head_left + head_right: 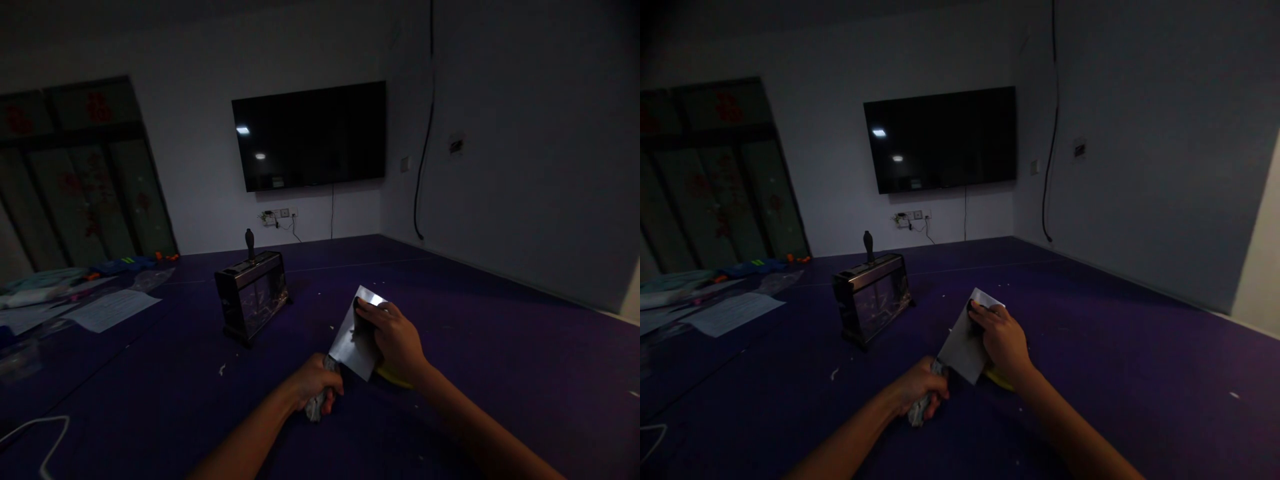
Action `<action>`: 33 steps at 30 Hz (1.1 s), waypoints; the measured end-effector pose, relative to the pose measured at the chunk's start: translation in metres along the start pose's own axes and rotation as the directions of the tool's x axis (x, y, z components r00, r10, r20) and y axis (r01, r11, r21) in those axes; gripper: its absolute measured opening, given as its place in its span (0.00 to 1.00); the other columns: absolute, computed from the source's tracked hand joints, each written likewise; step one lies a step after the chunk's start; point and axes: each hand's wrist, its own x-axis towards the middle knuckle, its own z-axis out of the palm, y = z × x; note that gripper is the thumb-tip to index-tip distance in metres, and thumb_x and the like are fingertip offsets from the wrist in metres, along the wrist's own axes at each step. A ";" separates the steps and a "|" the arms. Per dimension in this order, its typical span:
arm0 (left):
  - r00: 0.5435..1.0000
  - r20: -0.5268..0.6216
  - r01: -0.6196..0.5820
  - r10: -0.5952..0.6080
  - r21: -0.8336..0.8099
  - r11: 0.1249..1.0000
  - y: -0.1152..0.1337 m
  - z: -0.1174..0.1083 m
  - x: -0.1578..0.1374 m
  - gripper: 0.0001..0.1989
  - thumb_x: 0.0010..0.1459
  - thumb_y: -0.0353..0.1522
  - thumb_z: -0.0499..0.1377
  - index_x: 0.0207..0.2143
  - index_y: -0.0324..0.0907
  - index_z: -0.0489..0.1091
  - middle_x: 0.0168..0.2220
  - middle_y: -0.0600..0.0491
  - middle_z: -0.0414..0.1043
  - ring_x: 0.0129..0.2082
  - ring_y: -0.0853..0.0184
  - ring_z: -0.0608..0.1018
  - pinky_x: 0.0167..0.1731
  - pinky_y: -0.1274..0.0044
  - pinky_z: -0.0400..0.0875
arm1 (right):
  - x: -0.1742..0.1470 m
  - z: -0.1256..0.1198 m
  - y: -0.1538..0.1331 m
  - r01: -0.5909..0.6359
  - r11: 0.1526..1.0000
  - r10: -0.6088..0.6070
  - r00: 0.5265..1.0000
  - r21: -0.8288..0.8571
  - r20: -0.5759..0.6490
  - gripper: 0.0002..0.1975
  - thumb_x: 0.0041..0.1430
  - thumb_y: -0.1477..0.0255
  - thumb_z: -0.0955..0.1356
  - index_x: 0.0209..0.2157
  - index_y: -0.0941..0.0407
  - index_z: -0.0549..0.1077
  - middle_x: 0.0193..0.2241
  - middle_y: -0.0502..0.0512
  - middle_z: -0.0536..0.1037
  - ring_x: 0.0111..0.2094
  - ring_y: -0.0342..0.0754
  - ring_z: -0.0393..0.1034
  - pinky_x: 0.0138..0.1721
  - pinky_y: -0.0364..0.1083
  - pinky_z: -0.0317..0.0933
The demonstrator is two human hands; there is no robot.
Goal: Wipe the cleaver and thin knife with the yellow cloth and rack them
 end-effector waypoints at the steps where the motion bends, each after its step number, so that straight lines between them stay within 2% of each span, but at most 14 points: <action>1: 1.000 0.017 -0.001 0.001 0.012 1.000 0.001 0.000 0.000 0.06 0.33 0.28 0.56 0.12 0.38 0.59 0.08 0.57 0.59 0.07 0.73 0.64 0.08 0.84 0.56 | 0.000 -0.001 0.004 -0.028 1.000 0.028 0.999 -0.009 -0.022 0.30 0.43 0.86 0.57 0.44 0.51 0.73 0.49 0.45 0.71 0.42 0.48 0.65 0.41 0.47 0.65; 7: 0.997 0.076 -0.028 0.025 0.037 0.999 0.005 0.001 -0.002 0.07 0.32 0.27 0.57 0.12 0.38 0.58 0.07 0.58 0.58 0.07 0.71 0.64 0.07 0.83 0.56 | 0.000 -0.004 0.017 -0.094 0.995 0.092 0.991 -0.020 -0.100 0.28 0.46 0.85 0.58 0.47 0.52 0.72 0.50 0.46 0.70 0.40 0.49 0.65 0.39 0.48 0.66; 14: 1.000 0.013 -0.013 0.012 0.044 0.999 0.002 0.004 -0.002 0.06 0.32 0.28 0.56 0.13 0.39 0.59 0.08 0.59 0.59 0.07 0.72 0.64 0.08 0.83 0.57 | 0.000 -0.003 0.014 -0.077 0.996 0.074 0.995 -0.048 -0.064 0.29 0.45 0.85 0.58 0.47 0.53 0.72 0.51 0.45 0.69 0.43 0.49 0.64 0.41 0.47 0.65; 21: 0.997 -0.077 -0.023 0.019 -0.048 0.999 -0.001 0.007 0.001 0.05 0.33 0.28 0.54 0.11 0.38 0.60 0.07 0.57 0.58 0.06 0.72 0.63 0.06 0.82 0.55 | -0.003 0.006 -0.004 0.087 0.996 -0.088 0.993 0.017 0.077 0.33 0.40 0.87 0.57 0.46 0.51 0.72 0.51 0.45 0.69 0.42 0.48 0.65 0.41 0.47 0.65; 26: 0.985 -0.167 -0.052 0.029 -0.135 0.989 -0.003 0.006 0.004 0.05 0.34 0.28 0.55 0.12 0.37 0.60 0.07 0.57 0.57 0.05 0.73 0.61 0.06 0.83 0.53 | -0.005 0.006 -0.027 0.213 0.970 -0.234 0.949 0.117 0.211 0.32 0.41 0.87 0.56 0.46 0.52 0.73 0.50 0.46 0.70 0.43 0.48 0.65 0.41 0.46 0.64; 29: 0.979 -0.203 -0.079 0.037 -0.200 0.977 -0.003 0.004 0.005 0.04 0.33 0.28 0.54 0.12 0.38 0.60 0.07 0.58 0.56 0.05 0.73 0.61 0.06 0.83 0.53 | -0.007 0.007 -0.037 0.274 0.940 -0.318 0.921 0.204 0.226 0.29 0.44 0.86 0.57 0.46 0.51 0.73 0.50 0.46 0.71 0.42 0.47 0.65 0.41 0.44 0.63; 33: 0.975 -0.214 -0.102 0.053 -0.227 0.969 -0.002 0.003 0.005 0.04 0.35 0.28 0.54 0.13 0.37 0.60 0.08 0.58 0.56 0.06 0.74 0.60 0.07 0.83 0.53 | -0.009 0.012 -0.041 0.285 0.926 -0.341 0.913 0.250 0.223 0.25 0.49 0.82 0.58 0.46 0.51 0.73 0.47 0.49 0.73 0.39 0.46 0.67 0.38 0.43 0.63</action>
